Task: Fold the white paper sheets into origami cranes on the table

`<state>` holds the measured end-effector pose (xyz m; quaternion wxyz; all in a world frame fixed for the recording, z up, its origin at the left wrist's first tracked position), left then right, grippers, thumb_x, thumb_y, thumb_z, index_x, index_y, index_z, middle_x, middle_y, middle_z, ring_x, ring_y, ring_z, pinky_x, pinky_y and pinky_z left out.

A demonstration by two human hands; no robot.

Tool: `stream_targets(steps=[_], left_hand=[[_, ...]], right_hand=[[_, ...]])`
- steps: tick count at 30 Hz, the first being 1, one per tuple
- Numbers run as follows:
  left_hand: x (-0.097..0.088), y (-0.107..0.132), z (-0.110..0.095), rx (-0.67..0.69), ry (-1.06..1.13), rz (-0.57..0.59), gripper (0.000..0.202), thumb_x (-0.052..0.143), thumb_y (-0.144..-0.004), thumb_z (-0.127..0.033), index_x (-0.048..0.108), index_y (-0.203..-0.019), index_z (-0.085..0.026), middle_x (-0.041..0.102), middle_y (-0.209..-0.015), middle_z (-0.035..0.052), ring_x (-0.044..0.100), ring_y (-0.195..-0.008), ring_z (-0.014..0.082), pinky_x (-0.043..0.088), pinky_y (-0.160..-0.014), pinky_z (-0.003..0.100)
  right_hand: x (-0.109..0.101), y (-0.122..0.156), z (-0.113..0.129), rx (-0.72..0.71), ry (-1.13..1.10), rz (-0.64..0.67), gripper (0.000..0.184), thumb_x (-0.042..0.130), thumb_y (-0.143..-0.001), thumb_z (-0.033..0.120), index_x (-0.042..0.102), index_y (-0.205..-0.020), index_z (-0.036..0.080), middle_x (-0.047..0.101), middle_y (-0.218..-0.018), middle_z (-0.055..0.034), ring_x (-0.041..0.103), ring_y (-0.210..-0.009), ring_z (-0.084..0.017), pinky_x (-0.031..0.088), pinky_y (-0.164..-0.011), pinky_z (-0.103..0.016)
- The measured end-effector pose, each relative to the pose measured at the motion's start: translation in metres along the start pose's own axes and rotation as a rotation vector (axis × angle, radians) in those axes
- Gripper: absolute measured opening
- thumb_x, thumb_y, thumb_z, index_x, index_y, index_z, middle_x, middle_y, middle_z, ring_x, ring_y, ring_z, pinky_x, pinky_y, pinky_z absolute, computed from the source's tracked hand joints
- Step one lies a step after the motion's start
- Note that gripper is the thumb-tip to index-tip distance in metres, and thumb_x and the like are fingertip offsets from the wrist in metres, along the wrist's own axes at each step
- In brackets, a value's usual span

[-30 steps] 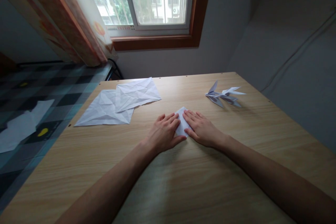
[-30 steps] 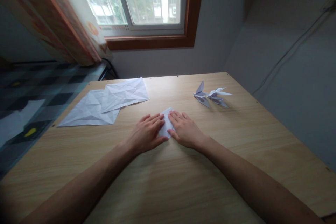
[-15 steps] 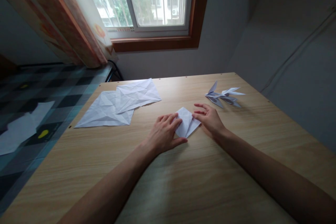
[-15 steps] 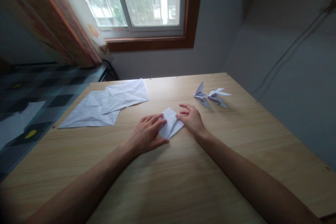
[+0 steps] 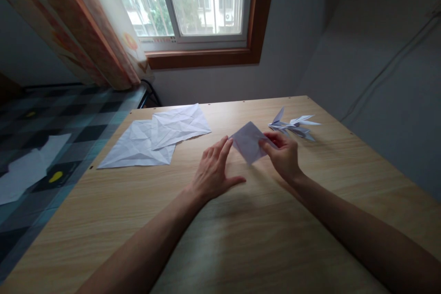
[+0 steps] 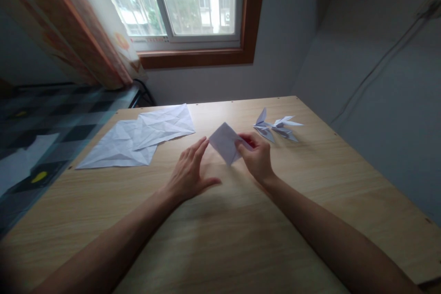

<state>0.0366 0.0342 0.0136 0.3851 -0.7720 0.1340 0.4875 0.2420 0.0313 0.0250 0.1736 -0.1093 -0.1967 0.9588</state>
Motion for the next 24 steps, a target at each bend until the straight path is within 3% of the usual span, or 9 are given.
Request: stream_targets(steps=[1, 3, 7, 10, 13, 19, 24], left_hand=[[-0.002, 0.0, 0.0, 0.004, 0.01, -0.033, 0.108, 0.07, -0.074, -0.063, 0.011, -0.152, -0.018, 0.034, -0.152, 0.0235, 0.036, -0.138, 0.0357, 0.035, -0.109, 0.051], [-0.005, 0.0, 0.001, 0.009, 0.032, -0.081, 0.103, 0.066, -0.078, -0.063, 0.011, -0.153, -0.019, 0.033, -0.152, 0.0223, 0.036, -0.139, 0.0349, 0.034, -0.109, 0.051], [-0.002, -0.001, 0.001, 0.053, 0.055, -0.027, 0.089, 0.064, -0.077, -0.067, 0.034, -0.145, -0.019, 0.044, -0.147, 0.0193, 0.041, -0.135, 0.0345, 0.036, -0.108, 0.05], [0.006, -0.002, -0.002, 0.126, 0.067, 0.139, 0.066, 0.06, -0.081, -0.065, 0.054, -0.128, -0.019, 0.058, -0.134, 0.0146, 0.05, -0.129, 0.0313, 0.039, -0.105, 0.046], [0.009, -0.002, -0.004, 0.153, 0.072, 0.229, 0.047, 0.053, -0.091, -0.056, 0.06, -0.119, -0.02, 0.065, -0.127, 0.0103, 0.056, -0.122, 0.0263, 0.041, -0.102, 0.042], [0.006, -0.002, -0.004, 0.132, -0.016, 0.251, 0.036, 0.049, -0.095, -0.046, 0.065, -0.114, -0.02, 0.065, -0.129, 0.008, 0.057, -0.123, 0.0258, 0.041, -0.1, 0.041], [0.002, -0.004, -0.007, 0.142, -0.074, 0.222, 0.031, 0.049, -0.095, -0.043, 0.068, -0.1, -0.02, 0.07, -0.117, 0.0068, 0.062, -0.113, 0.0248, 0.042, -0.095, 0.04]], right_hand=[[-0.004, 0.002, 0.008, -0.14, 0.106, -0.018, 0.012, 0.065, -0.081, 0.03, 0.071, -0.086, 0.02, 0.07, -0.083, -0.0053, 0.064, -0.077, -0.021, 0.053, -0.073, -0.037], [-0.004, 0.009, 0.017, -0.401, 0.292, 0.064, 0.012, 0.061, -0.085, 0.025, 0.072, -0.085, 0.022, 0.069, -0.081, -0.0058, 0.061, -0.079, -0.022, 0.052, -0.075, -0.038], [0.012, 0.031, 0.01, -0.76, 0.543, 0.45, 0.015, 0.059, -0.087, 0.018, 0.073, -0.089, 0.022, 0.068, -0.082, -0.0066, 0.058, -0.081, -0.022, 0.05, -0.077, -0.038], [0.022, 0.038, -0.002, -0.737, 0.583, 0.64, 0.016, 0.061, -0.087, 0.019, 0.071, -0.1, 0.019, 0.069, -0.097, -0.0093, 0.061, -0.091, -0.023, 0.051, -0.082, -0.039], [0.025, 0.039, -0.005, -0.647, 0.549, 0.704, 0.026, 0.063, -0.088, 0.027, 0.067, -0.113, 0.017, 0.068, -0.115, -0.0123, 0.062, -0.105, -0.025, 0.052, -0.092, -0.041], [0.01, 0.043, -0.004, -0.677, 0.605, 0.768, 0.042, 0.064, -0.088, 0.037, 0.063, -0.121, 0.011, 0.066, -0.125, -0.0177, 0.062, -0.118, -0.029, 0.05, -0.101, -0.042], [-0.006, 0.042, -0.01, -0.723, 0.709, 0.734, 0.034, 0.06, -0.092, 0.034, 0.065, -0.116, 0.011, 0.069, -0.122, -0.0158, 0.065, -0.114, -0.028, 0.054, -0.095, -0.04]])
Point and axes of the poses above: each hand's wrist, its own y-axis away from the middle knuckle, its own x-axis out of the palm, z = x × y, the point moved 4 cm from there along -y, towards the middle knuckle
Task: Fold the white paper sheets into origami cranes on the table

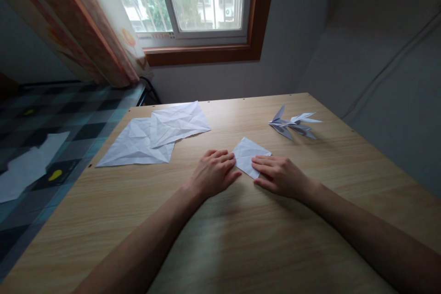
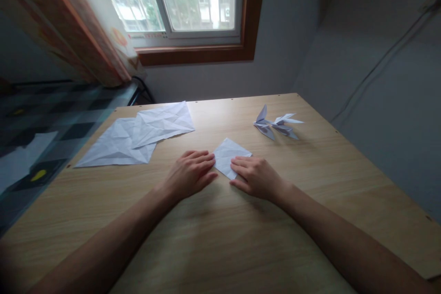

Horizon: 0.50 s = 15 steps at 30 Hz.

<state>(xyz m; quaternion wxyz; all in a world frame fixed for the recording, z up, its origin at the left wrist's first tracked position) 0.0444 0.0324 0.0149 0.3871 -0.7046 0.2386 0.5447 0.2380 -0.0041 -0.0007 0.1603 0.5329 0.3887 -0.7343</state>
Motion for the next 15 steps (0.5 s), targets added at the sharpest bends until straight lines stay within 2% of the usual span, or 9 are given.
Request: stream_targets(steps=[4, 7, 11, 13, 15], left_hand=[[-0.001, 0.0, -0.002, 0.02, -0.035, -0.013, 0.036, 0.05, -0.094, -0.048, 0.068, -0.097, -0.017, 0.07, -0.112, 0.0087, 0.062, -0.11, 0.0265, 0.042, -0.093, 0.041], [0.0, 0.0, -0.004, 0.081, -0.05, -0.062, 0.04, 0.051, -0.092, -0.053, 0.067, -0.096, -0.016, 0.07, -0.111, 0.0092, 0.061, -0.11, 0.0271, 0.042, -0.092, 0.041], [0.003, 0.002, -0.01, 0.219, -0.011, -0.093, 0.031, 0.052, -0.095, -0.047, 0.066, -0.095, -0.019, 0.071, -0.101, 0.0055, 0.062, -0.095, 0.0196, 0.043, -0.084, 0.034], [0.004, 0.002, -0.011, 0.227, 0.01, -0.084, 0.027, 0.05, -0.097, -0.039, 0.066, -0.088, -0.02, 0.071, -0.09, 0.0037, 0.061, -0.085, 0.0167, 0.042, -0.078, 0.032], [0.003, 0.001, -0.01, 0.201, 0.037, -0.091, 0.026, 0.048, -0.097, -0.032, 0.065, -0.082, -0.019, 0.069, -0.084, 0.0033, 0.059, -0.08, 0.0155, 0.042, -0.074, 0.031]], right_hand=[[-0.003, 0.0, 0.003, -0.12, 0.119, -0.079, 0.028, 0.055, -0.094, 0.032, 0.067, -0.105, 0.01, 0.072, -0.111, -0.017, 0.069, -0.102, -0.027, 0.056, -0.087, -0.038], [-0.005, -0.004, 0.011, -0.167, 0.16, -0.156, 0.025, 0.051, -0.097, 0.03, 0.068, -0.094, 0.012, 0.075, -0.098, -0.0145, 0.071, -0.091, -0.023, 0.055, -0.079, -0.033], [-0.002, -0.014, 0.023, -0.063, 0.112, -0.18, 0.027, 0.048, -0.099, 0.026, 0.065, -0.08, 0.016, 0.073, -0.08, -0.0074, 0.069, -0.077, -0.017, 0.05, -0.071, -0.027], [0.0, -0.018, 0.027, -0.009, 0.07, -0.171, 0.031, 0.047, -0.1, 0.027, 0.064, -0.076, 0.017, 0.071, -0.073, -0.0056, 0.067, -0.072, -0.016, 0.047, -0.067, -0.026], [0.001, -0.019, 0.028, 0.02, 0.02, -0.161, 0.032, 0.049, -0.099, 0.036, 0.064, -0.077, 0.017, 0.07, -0.073, -0.0057, 0.066, -0.071, -0.017, 0.046, -0.065, -0.026]])
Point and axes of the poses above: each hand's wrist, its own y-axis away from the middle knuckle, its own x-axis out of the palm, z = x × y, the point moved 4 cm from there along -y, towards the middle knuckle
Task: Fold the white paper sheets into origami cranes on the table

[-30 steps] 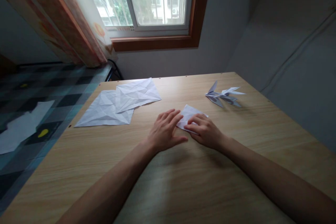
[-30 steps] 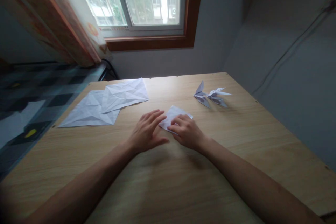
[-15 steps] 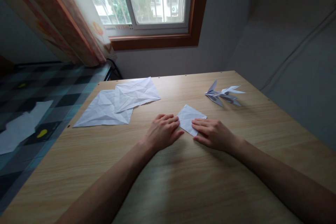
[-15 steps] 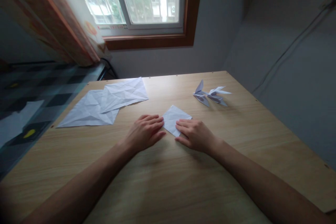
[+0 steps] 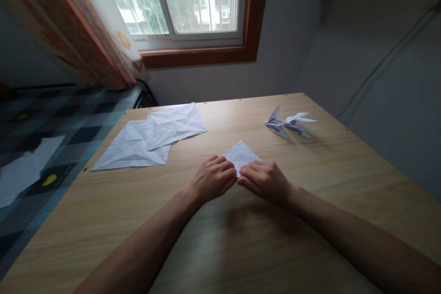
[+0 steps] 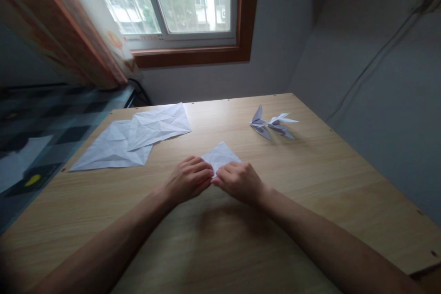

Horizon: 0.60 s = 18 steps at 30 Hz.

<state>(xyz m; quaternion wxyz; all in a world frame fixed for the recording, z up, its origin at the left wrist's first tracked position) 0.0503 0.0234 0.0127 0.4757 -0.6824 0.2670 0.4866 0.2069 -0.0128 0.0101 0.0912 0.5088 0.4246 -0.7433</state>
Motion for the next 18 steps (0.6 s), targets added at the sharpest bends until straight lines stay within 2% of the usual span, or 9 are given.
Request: stream_targets(steps=[3, 7, 11, 15, 18], left_hand=[[-0.002, -0.001, 0.003, -0.058, 0.061, -0.029, 0.026, 0.048, -0.095, -0.026, 0.061, -0.075, -0.018, 0.066, -0.079, 0.0037, 0.057, -0.075, 0.0151, 0.043, -0.071, 0.029], [-0.002, -0.003, 0.008, -0.139, 0.125, -0.05, 0.028, 0.049, -0.093, -0.023, 0.056, -0.067, -0.018, 0.062, -0.073, 0.0037, 0.052, -0.07, 0.0152, 0.043, -0.067, 0.029], [0.0, -0.004, 0.013, -0.242, 0.075, -0.044, 0.028, 0.051, -0.091, -0.024, 0.055, -0.064, -0.018, 0.062, -0.076, 0.005, 0.052, -0.073, 0.017, 0.044, -0.068, 0.031], [0.003, -0.003, 0.014, -0.297, 0.018, -0.02, 0.012, 0.055, -0.087, -0.024, 0.063, -0.08, -0.018, 0.064, -0.088, 0.0065, 0.055, -0.083, 0.0201, 0.046, -0.075, 0.034], [0.004, -0.002, 0.011, -0.214, 0.009, -0.018, 0.019, 0.053, -0.09, -0.023, 0.067, -0.103, -0.021, 0.065, -0.112, 0.0071, 0.056, -0.097, 0.0212, 0.044, -0.085, 0.037]], right_hand=[[-0.002, 0.005, -0.008, 0.037, -0.059, -0.013, 0.03, 0.057, -0.093, 0.044, 0.066, -0.088, 0.016, 0.072, -0.08, -0.0079, 0.067, -0.075, -0.02, 0.047, -0.066, -0.028], [-0.003, 0.013, -0.027, 0.161, -0.107, -0.064, 0.013, 0.056, -0.094, 0.022, 0.067, -0.095, 0.017, 0.074, -0.086, -0.0082, 0.068, -0.079, -0.021, 0.049, -0.072, -0.031], [0.001, 0.012, -0.034, 0.24, -0.169, -0.066, 0.012, 0.056, -0.092, 0.015, 0.067, -0.094, 0.017, 0.073, -0.088, -0.0074, 0.067, -0.082, -0.021, 0.051, -0.076, -0.032], [0.005, 0.01, -0.033, 0.2, -0.165, -0.029, 0.015, 0.055, -0.092, 0.014, 0.069, -0.092, 0.019, 0.072, -0.092, -0.0072, 0.064, -0.089, -0.02, 0.051, -0.08, -0.032], [0.003, 0.01, -0.03, 0.089, -0.081, 0.047, 0.018, 0.054, -0.093, 0.012, 0.071, -0.096, 0.02, 0.072, -0.095, -0.0064, 0.062, -0.09, -0.02, 0.05, -0.08, -0.031]])
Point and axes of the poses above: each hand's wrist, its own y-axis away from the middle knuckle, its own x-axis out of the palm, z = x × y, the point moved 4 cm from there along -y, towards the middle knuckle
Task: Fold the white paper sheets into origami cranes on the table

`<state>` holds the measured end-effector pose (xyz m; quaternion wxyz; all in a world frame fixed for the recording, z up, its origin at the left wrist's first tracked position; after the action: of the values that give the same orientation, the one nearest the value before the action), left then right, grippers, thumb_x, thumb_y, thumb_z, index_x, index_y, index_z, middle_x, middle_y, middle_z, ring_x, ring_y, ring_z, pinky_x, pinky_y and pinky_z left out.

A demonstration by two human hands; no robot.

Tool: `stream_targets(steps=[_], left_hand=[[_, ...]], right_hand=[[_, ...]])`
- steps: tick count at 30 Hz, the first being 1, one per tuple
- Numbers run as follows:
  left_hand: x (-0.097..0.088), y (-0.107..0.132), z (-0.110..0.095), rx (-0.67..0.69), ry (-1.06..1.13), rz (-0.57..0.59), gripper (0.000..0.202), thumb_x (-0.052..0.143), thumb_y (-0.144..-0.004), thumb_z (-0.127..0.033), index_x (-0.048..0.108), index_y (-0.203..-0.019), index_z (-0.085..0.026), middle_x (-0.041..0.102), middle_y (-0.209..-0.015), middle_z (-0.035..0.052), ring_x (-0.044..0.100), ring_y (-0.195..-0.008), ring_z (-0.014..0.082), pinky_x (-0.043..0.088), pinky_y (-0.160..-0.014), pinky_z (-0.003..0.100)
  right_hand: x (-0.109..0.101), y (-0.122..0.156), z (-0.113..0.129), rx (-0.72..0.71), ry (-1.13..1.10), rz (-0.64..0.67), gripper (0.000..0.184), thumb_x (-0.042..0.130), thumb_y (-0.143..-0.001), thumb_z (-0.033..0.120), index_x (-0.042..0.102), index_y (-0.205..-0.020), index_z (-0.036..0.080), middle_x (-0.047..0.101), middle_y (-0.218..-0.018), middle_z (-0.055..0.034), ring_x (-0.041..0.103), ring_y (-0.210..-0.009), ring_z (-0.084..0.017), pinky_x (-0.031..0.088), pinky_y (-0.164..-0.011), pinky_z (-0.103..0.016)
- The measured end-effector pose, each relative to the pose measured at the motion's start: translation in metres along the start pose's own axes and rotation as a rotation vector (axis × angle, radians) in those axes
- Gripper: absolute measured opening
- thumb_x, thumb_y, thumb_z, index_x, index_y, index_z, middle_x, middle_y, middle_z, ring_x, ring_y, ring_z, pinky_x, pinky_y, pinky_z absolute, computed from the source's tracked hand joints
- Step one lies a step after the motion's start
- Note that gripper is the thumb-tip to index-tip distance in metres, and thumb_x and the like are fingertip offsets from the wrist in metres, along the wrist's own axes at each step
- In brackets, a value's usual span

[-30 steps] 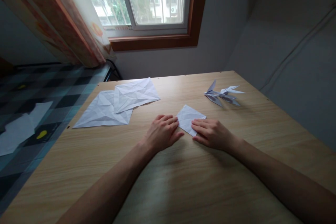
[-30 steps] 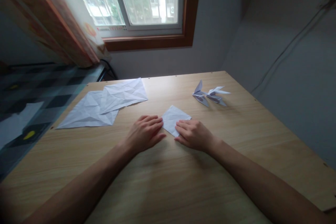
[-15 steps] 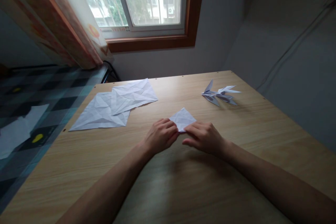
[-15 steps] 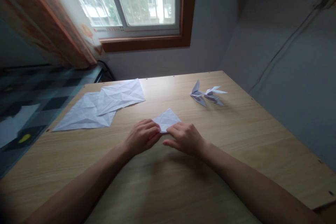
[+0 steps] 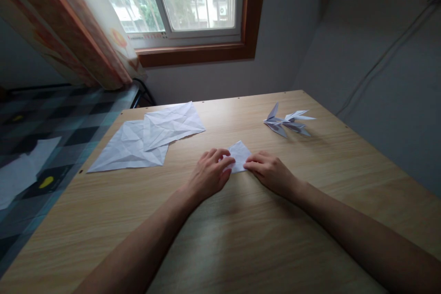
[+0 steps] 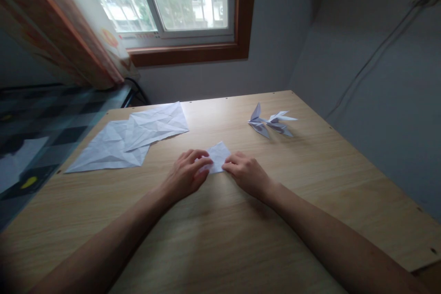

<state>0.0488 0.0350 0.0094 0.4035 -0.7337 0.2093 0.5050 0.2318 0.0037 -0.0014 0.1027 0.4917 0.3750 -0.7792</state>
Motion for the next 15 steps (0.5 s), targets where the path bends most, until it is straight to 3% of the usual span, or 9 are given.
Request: stream_targets(steps=[3, 6, 10, 15], left_hand=[[0.002, 0.001, -0.005, 0.126, -0.049, 0.052, 0.023, 0.049, -0.096, -0.025, 0.069, -0.107, -0.029, 0.067, -0.117, 0.0022, 0.056, -0.102, 0.0207, 0.04, -0.088, 0.038], [0.001, 0.0, -0.008, 0.178, -0.116, 0.087, 0.023, 0.047, -0.099, -0.026, 0.068, -0.107, -0.027, 0.071, -0.113, -0.0002, 0.058, -0.1, 0.0196, 0.038, -0.087, 0.037], [-0.002, -0.002, -0.013, 0.18, -0.21, 0.118, 0.021, 0.047, -0.098, -0.022, 0.067, -0.102, -0.022, 0.072, -0.108, 0.0015, 0.059, -0.101, 0.0205, 0.038, -0.087, 0.037], [-0.007, -0.002, -0.015, 0.128, -0.281, 0.123, 0.021, 0.046, -0.095, -0.019, 0.067, -0.098, -0.018, 0.071, -0.108, 0.0061, 0.058, -0.106, 0.0253, 0.037, -0.088, 0.041]], right_hand=[[-0.005, 0.002, 0.002, -0.083, 0.115, 0.094, 0.021, 0.054, -0.092, 0.011, 0.071, -0.101, 0.019, 0.072, -0.099, -0.0072, 0.061, -0.088, -0.02, 0.05, -0.077, -0.031], [-0.01, 0.004, 0.004, -0.074, 0.198, 0.151, 0.018, 0.054, -0.091, 0.009, 0.071, -0.093, 0.017, 0.071, -0.097, -0.0088, 0.06, -0.084, -0.02, 0.048, -0.073, -0.031], [-0.01, 0.006, 0.009, 0.01, 0.288, 0.223, 0.02, 0.054, -0.088, 0.006, 0.068, -0.078, 0.014, 0.068, -0.082, -0.0097, 0.057, -0.074, -0.02, 0.044, -0.068, -0.031], [-0.007, 0.005, 0.033, -0.058, 0.272, 0.261, 0.022, 0.054, -0.083, 0.002, 0.064, -0.068, 0.015, 0.066, -0.074, -0.008, 0.054, -0.067, -0.018, 0.04, -0.062, -0.031]])
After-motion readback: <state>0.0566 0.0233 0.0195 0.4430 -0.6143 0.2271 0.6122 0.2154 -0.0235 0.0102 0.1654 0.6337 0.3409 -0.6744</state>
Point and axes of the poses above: each hand's wrist, its own y-axis away from the middle knuckle, its own x-axis out of the palm, z = x × y, the point moved 4 cm from there along -y, towards the middle knuckle
